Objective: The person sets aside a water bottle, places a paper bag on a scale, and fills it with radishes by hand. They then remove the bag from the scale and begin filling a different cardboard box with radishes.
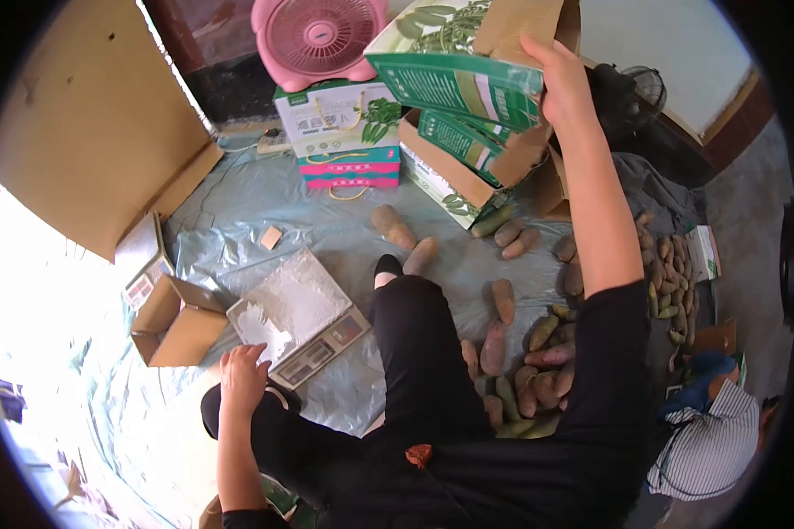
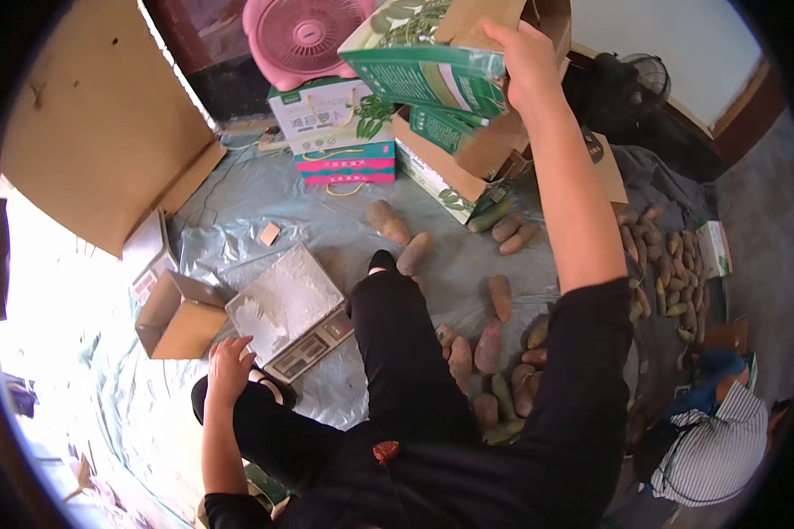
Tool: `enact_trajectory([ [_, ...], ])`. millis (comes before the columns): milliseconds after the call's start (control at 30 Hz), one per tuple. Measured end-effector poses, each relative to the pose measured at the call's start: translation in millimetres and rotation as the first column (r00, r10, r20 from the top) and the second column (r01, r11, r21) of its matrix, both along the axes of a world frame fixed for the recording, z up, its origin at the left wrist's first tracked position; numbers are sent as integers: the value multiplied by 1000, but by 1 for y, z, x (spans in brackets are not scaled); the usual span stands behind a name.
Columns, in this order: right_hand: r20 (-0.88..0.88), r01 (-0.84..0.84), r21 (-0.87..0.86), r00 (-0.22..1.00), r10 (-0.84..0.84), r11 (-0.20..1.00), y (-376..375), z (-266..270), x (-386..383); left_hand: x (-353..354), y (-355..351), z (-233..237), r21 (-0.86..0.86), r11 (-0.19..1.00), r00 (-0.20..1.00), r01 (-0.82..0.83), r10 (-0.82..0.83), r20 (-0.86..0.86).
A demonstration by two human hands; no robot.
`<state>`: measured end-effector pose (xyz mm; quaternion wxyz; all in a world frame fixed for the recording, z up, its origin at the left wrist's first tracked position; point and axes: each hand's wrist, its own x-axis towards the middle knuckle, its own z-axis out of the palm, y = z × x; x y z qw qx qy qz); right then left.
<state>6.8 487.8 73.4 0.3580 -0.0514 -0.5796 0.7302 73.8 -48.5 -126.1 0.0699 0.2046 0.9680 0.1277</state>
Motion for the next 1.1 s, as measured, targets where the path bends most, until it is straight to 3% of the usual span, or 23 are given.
enact_trajectory([
  [67,47,-56,55,997,53,997,-35,2,17,2,-4,-1,8,1000,1000,11,-11,-3],
  [167,159,-148,367,983,95,918,-71,-6,30,5,-8,1,20,1000,1000,7,-7,-12],
  [200,170,-181,361,977,126,915,-80,-10,31,4,-11,1,22,1000,1000,2,-2,-2],
  [267,302,-326,507,934,189,798,-100,-19,34,7,-12,5,1,1000,1000,-13,13,17],
  [333,305,-355,526,927,218,773,-126,-31,29,9,-15,4,-13,999,999,-37,38,27],
  [400,408,-415,751,903,134,514,-148,-46,24,10,-19,1,-11,1000,1000,4,-4,-26],
  [467,405,-485,713,874,267,506,-175,-69,12,13,-21,4,-25,999,1000,-24,24,-8],
  [533,466,-526,817,844,266,238,-203,-84,7,13,-22,6,-11,1000,1000,-24,24,-10],
  [600,387,-452,888,838,385,90,-224,-123,-6,14,-24,8,-7,999,999,-34,34,8],
  [633,391,-457,885,834,389,89,-235,-136,-10,15,-25,7,-11,999,999,-36,36,4],
  [700,494,-488,865,787,371,-116,-254,-160,-15,16,-28,6,-17,999,999,-38,38,8],
  [833,503,-436,864,742,442,-251,-271,-211,-26,18,-31,6,-18,999,999,-46,46,-8],
  [967,512,-417,858,751,417,-300,-262,-255,-40,17,-32,5,-26,998,998,-57,56,-14],
  [1033,613,-530,765,773,162,-366,-256,-264,-43,17,-31,6,-24,998,998,-55,55,-2],
  [1100,603,-522,777,778,175,-351,-255,-255,-41,16,-30,6,-12,999,999,-45,45,-9],
])
